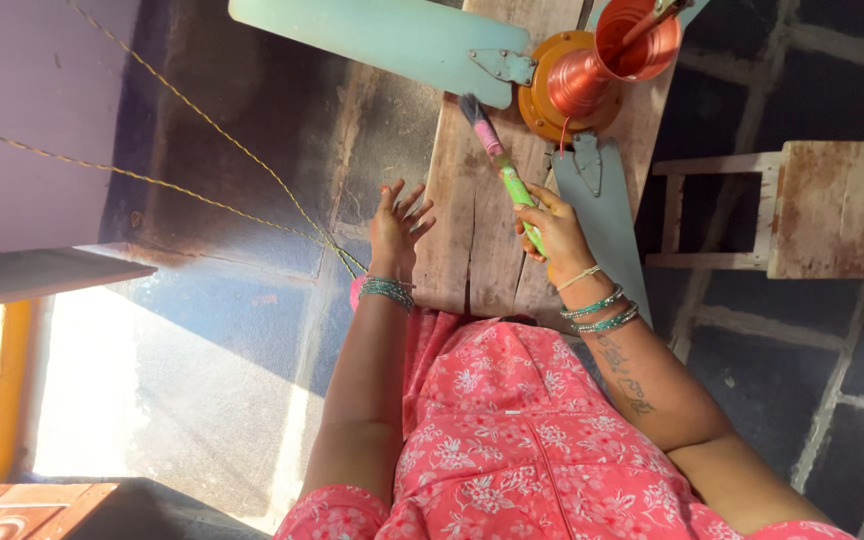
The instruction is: The person cleans the blades of a ceiling fan with a brush, then uses a screwdriver to remove the fan blades and adjust the internal wiring. The fan is placed on a wooden workbench during the process.
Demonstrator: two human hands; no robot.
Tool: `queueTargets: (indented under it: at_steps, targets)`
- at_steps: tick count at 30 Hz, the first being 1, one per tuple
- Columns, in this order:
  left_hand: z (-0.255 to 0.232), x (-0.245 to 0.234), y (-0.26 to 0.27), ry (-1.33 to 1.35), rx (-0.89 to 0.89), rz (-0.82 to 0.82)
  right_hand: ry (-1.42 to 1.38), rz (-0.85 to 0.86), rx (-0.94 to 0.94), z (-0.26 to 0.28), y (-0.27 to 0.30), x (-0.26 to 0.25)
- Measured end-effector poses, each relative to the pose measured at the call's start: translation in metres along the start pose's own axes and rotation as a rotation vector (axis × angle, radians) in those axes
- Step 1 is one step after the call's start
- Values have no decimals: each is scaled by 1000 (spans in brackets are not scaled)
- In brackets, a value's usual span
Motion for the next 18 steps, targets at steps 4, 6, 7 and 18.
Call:
queueTargets:
  at_steps: [4,6,7,18]
  targets:
    - [-9,11,9,-12,24,-1,-14,30,-51,5,9,-5]
    - [-17,22,7,-22,32,9,1,26,-57,10,13,-7]
    - [-18,26,6,-23,33,7,9,32,-55,10,16,-10]
    - [-49,28,-56,-103,-54,12,-64,-17,82,26,-39,-9]
Point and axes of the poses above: each hand's wrist, its own y-axis away from the middle knuckle, its own x-axis out of the palm, z = x × y, the point moved 8 cm from there along -y, towards the middle knuckle, and after that the axes turned 15 degrees about x, right-handed, at the moved point
